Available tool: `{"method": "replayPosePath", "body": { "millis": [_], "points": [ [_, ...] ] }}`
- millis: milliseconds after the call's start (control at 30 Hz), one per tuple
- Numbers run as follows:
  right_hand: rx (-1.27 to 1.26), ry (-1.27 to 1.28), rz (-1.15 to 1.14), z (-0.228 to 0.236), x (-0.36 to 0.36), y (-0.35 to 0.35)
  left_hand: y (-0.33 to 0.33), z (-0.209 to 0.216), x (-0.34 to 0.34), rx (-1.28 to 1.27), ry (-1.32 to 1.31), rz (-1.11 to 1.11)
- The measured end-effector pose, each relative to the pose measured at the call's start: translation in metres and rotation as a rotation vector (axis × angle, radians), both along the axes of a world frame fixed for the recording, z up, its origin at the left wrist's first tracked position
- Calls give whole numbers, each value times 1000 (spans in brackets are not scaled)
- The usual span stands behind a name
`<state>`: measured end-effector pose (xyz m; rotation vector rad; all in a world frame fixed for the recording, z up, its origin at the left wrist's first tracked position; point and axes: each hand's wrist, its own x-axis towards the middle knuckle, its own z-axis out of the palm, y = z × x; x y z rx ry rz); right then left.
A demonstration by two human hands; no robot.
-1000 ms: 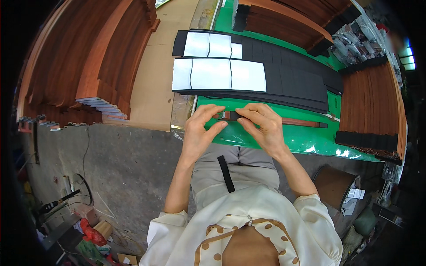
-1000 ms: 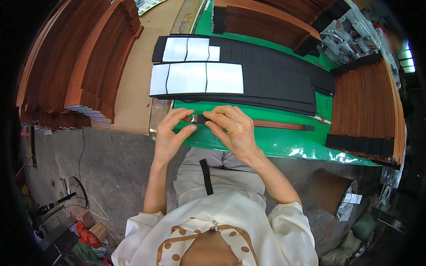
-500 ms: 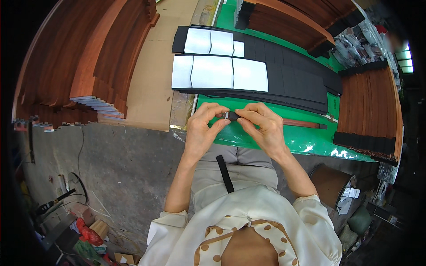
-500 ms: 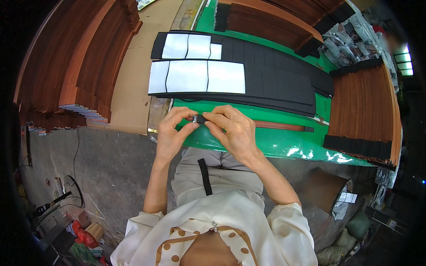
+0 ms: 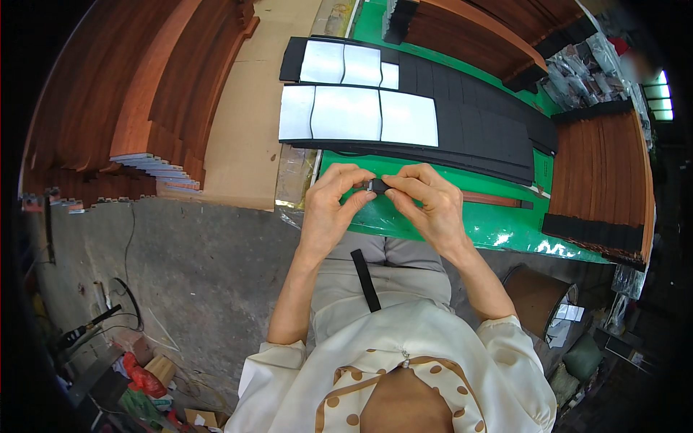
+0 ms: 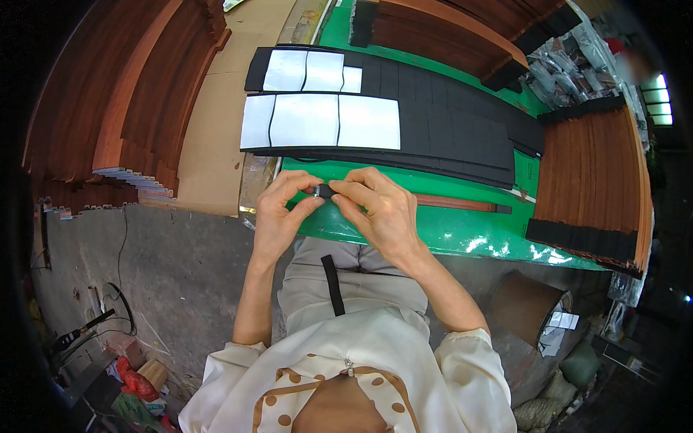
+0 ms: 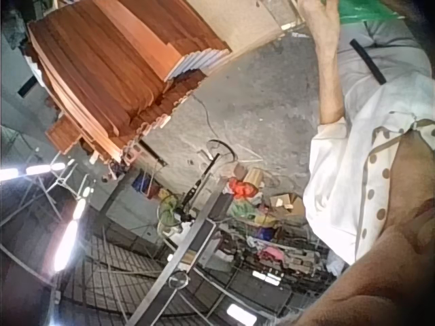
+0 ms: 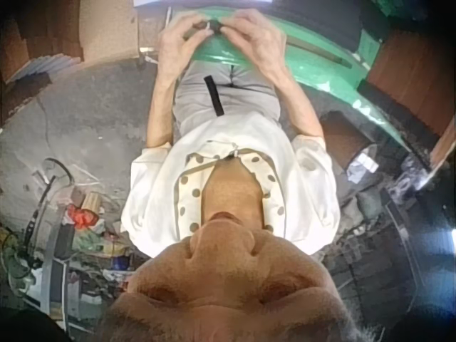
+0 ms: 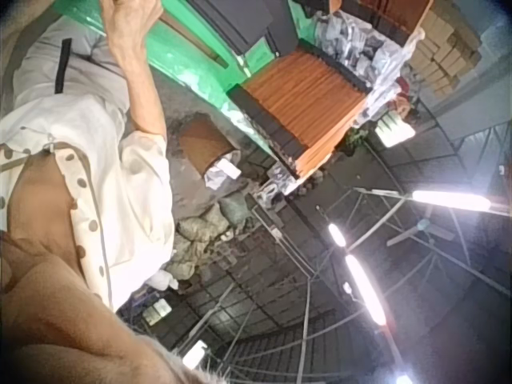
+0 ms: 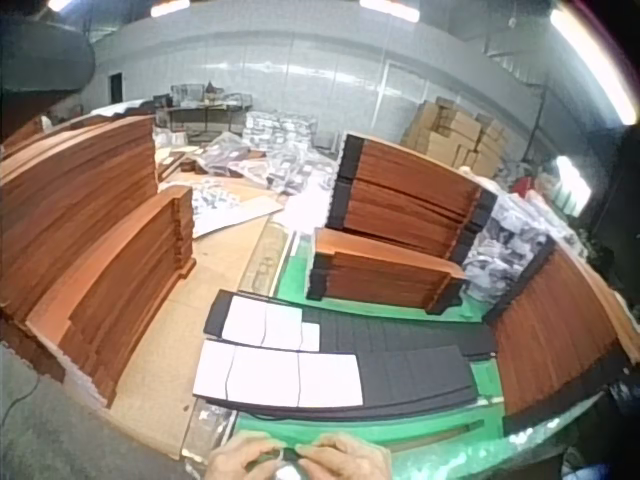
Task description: Applying black adhesive tape strips to wooden furniture components on a assembly table.
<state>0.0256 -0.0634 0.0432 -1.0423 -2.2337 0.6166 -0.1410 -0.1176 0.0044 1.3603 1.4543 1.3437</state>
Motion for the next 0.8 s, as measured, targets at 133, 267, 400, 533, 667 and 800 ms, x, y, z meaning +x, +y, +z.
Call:
{"method": "replayPosePath", "body": {
  "millis": [133, 267, 400, 533, 667, 800],
  "points": [
    [-6, 6, 7, 0, 0, 0, 0, 0, -1, -6, -18, -8],
    [-2, -9, 6, 0, 0, 0, 0, 1, 1, 6, -41, 13],
    [-6, -10, 7, -1, 1, -1, -1, -1, 0, 12, 4, -13],
    [11, -16, 0, -2, 2, -2, -2, 3, -3, 42, 6, -58],
    [-7, -26, 4, -5, 5, -1, -2, 3, -2, 38, 24, -50],
    [3, 83, 68, -9, 16, 5, 0, 1, -4, 47, 40, -54]
  ]
}}
